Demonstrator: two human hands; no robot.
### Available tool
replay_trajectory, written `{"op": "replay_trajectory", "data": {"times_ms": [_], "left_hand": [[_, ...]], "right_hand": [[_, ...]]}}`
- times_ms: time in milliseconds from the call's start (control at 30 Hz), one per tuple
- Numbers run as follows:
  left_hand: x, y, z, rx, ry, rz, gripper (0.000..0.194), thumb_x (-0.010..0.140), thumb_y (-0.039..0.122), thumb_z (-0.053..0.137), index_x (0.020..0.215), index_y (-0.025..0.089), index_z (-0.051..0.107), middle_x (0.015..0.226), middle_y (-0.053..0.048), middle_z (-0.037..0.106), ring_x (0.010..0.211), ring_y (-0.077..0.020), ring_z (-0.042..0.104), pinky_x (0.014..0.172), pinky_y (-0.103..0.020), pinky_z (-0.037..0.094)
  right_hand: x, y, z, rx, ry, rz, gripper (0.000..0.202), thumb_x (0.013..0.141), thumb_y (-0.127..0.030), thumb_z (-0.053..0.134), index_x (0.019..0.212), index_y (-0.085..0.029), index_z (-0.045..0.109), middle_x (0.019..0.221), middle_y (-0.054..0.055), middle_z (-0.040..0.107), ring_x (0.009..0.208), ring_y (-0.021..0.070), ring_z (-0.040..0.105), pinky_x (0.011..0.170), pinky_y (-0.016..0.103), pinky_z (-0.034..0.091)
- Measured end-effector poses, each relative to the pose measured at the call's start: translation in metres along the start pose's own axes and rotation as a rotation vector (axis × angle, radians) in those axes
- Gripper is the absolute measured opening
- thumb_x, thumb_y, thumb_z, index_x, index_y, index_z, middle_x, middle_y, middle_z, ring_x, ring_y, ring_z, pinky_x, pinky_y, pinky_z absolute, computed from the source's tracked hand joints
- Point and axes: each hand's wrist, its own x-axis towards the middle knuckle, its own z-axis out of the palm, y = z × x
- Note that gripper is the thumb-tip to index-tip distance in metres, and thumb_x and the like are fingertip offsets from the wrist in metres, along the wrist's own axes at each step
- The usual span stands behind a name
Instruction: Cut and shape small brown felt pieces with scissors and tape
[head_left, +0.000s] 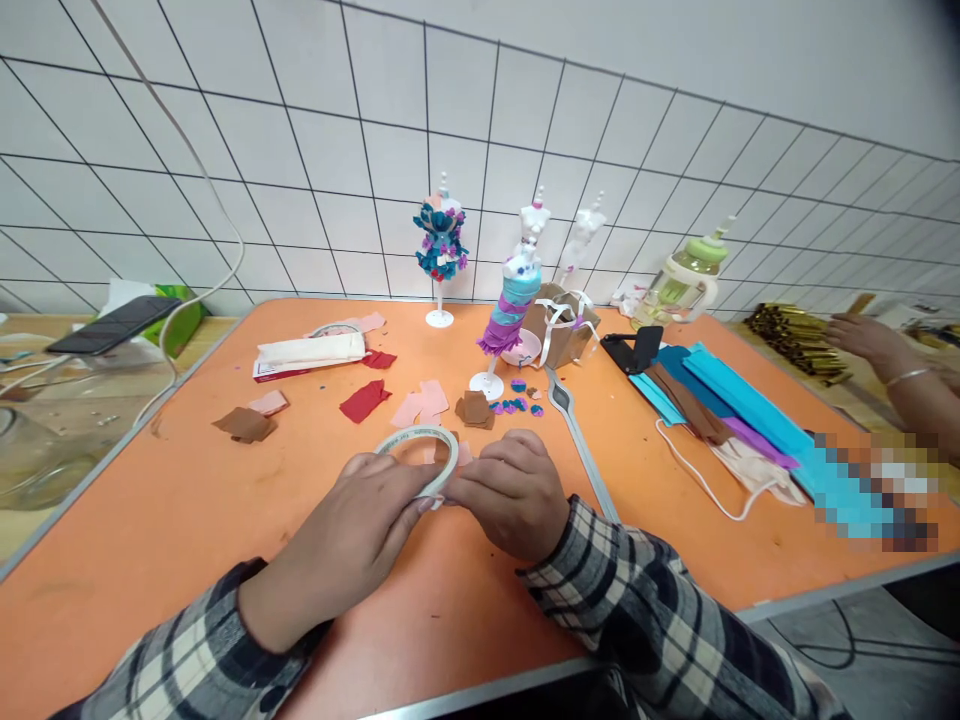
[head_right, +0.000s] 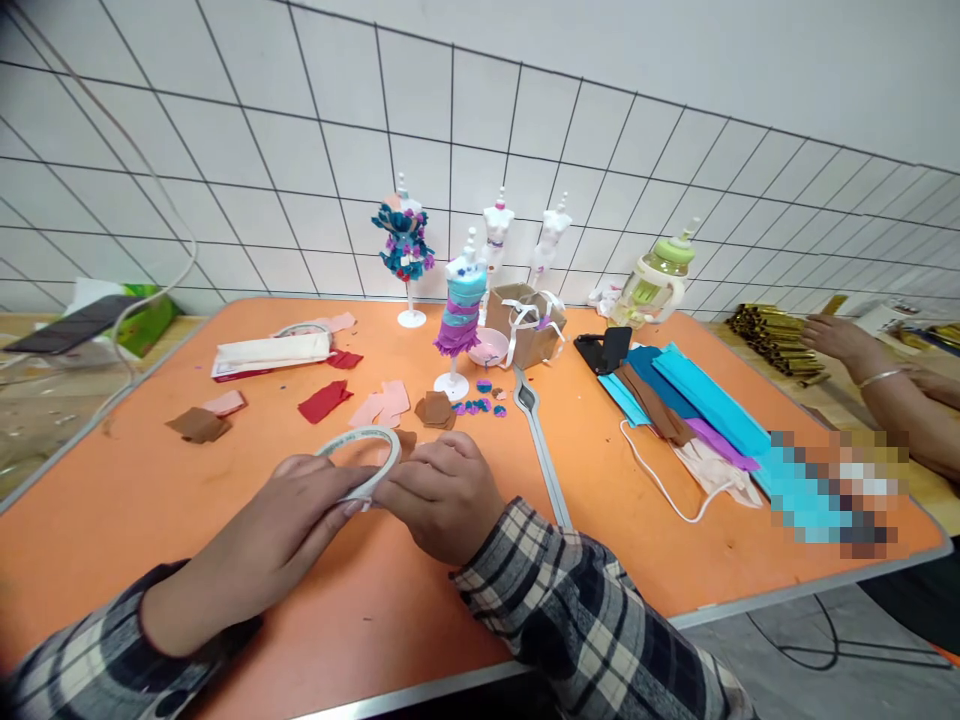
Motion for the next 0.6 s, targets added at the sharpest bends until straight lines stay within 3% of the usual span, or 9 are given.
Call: {"op": "replay_trajectory", "data": {"times_ms": [167,233,300,367,500,600], "left_hand": [[0.002,-0.006,-0.013,0.049,-0.045,0.185,0.038,0.095,0.019,0.040,0.126,0.027,0.061,0.084,-0.005,0.067,0.080,-0.0233,0.056,0.082,-0.037,0.039],[0.002,-0.016,-0.023,0.074,-0.023,0.175,0.038,0.095,0.019,0.041,0.125,0.027,0.062,0.083,-0.005,0.066,0.079,-0.0231,0.055,0.081,-0.036,0.039],[0.000,-0.031,-0.037,0.123,0.089,0.103,0.034,0.097,0.023,0.040,0.124,0.022,0.061,0.086,-0.005,0.066,0.081,-0.0225,0.055,0.079,-0.035,0.041],[-0.007,-0.047,-0.054,0.193,0.145,-0.035,0.030,0.100,0.026,0.040,0.123,0.020,0.059,0.090,-0.001,0.065,0.085,-0.0203,0.055,0.081,-0.031,0.042],[-0.028,-0.071,-0.079,0.239,0.169,-0.233,0.031,0.101,0.031,0.044,0.130,0.023,0.053,0.119,0.004,0.064,0.104,-0.0192,0.057,0.091,-0.028,0.042],[-0.038,-0.081,-0.082,0.269,0.141,-0.224,0.033,0.101,0.034,0.043,0.133,0.027,0.051,0.125,0.007,0.064,0.109,-0.0208,0.058,0.097,-0.032,0.043]], "right_hand": [[0.010,-0.014,-0.004,0.446,-0.004,0.233,0.028,0.097,-0.034,0.055,0.076,-0.022,0.069,0.071,0.002,0.070,0.072,0.0154,0.062,0.074,0.033,0.047],[0.011,-0.011,-0.009,0.611,-0.011,0.315,0.035,0.097,-0.041,0.055,0.073,-0.021,0.069,0.068,0.002,0.068,0.070,0.0157,0.062,0.071,0.032,0.050],[0.009,0.002,-0.016,0.684,0.028,0.409,0.035,0.095,-0.045,0.058,0.074,-0.020,0.071,0.071,0.004,0.069,0.071,0.0161,0.063,0.067,0.031,0.051],[0.002,0.024,-0.022,0.630,0.028,0.481,0.027,0.094,-0.040,0.060,0.083,-0.020,0.075,0.080,0.005,0.073,0.074,0.0163,0.066,0.067,0.030,0.052],[-0.018,0.070,-0.035,0.369,-0.146,0.546,0.017,0.090,-0.021,0.061,0.094,-0.023,0.078,0.089,0.005,0.076,0.085,0.0187,0.070,0.078,0.033,0.053],[-0.031,0.083,-0.044,0.244,-0.300,0.660,0.030,0.084,-0.012,0.063,0.111,-0.023,0.073,0.086,0.002,0.077,0.080,0.0174,0.070,0.075,0.031,0.052]]}}
